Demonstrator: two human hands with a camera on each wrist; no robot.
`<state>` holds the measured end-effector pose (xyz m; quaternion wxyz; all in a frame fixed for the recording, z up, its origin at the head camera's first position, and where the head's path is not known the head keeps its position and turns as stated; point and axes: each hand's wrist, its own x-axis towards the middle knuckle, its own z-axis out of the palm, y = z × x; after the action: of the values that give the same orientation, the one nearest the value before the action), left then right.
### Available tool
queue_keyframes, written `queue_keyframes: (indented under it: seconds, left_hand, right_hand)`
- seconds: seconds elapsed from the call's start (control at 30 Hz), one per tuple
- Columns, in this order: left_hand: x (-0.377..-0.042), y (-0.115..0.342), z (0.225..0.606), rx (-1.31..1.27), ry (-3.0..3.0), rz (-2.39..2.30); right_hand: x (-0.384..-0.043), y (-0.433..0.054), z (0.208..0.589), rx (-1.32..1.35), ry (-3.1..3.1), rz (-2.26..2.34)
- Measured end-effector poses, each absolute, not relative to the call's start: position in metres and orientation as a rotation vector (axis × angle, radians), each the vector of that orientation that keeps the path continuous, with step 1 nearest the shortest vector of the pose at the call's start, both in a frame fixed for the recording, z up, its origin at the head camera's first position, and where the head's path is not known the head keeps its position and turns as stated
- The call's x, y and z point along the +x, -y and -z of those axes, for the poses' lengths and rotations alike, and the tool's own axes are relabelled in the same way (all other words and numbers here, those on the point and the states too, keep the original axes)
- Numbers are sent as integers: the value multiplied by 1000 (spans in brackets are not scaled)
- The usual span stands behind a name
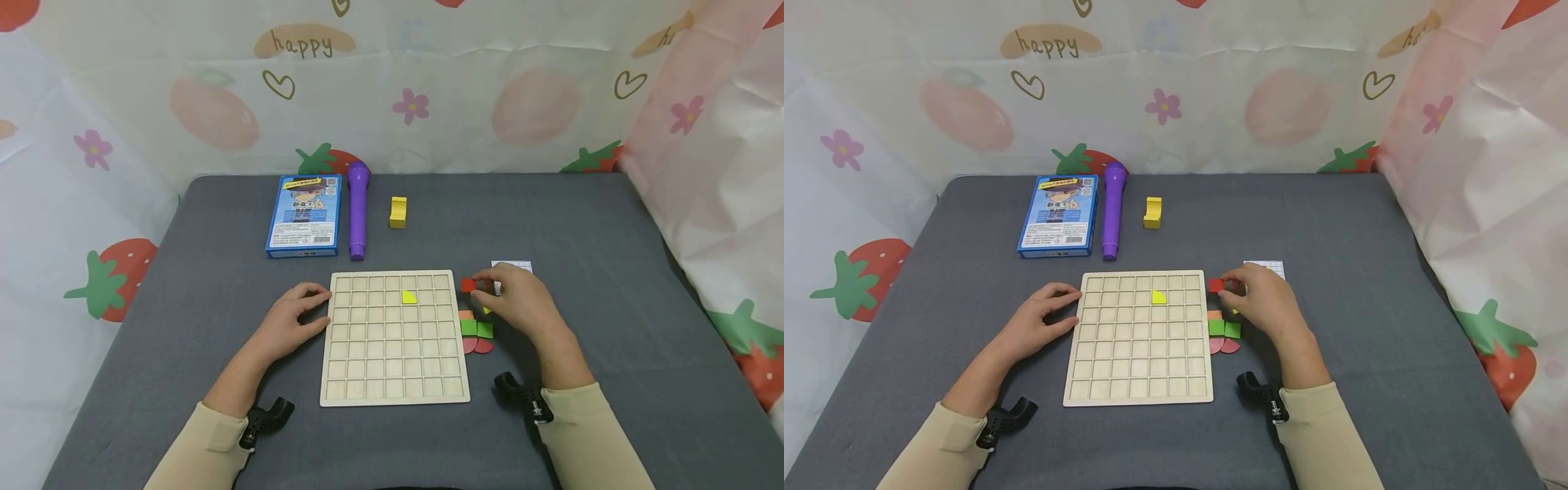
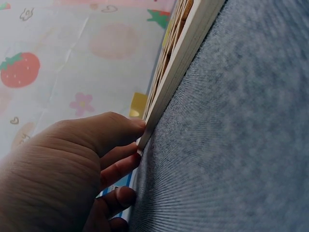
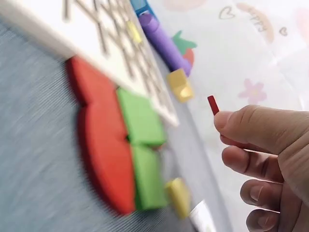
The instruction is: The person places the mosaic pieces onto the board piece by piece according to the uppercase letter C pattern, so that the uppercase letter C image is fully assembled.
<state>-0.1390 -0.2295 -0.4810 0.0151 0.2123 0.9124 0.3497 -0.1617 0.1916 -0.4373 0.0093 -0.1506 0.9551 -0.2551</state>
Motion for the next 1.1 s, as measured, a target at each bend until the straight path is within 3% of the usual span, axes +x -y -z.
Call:
queue_keyframes:
  seconds: [0.47,1.1]
  left_hand:
    - [-138,230,481,727,-2876,-984]
    - [-139,231,483,724,-2881,-998]
  right_hand:
    - [-163,-151,398,-639,-3006,923]
    - [-165,-95,415,-793,-2973,828]
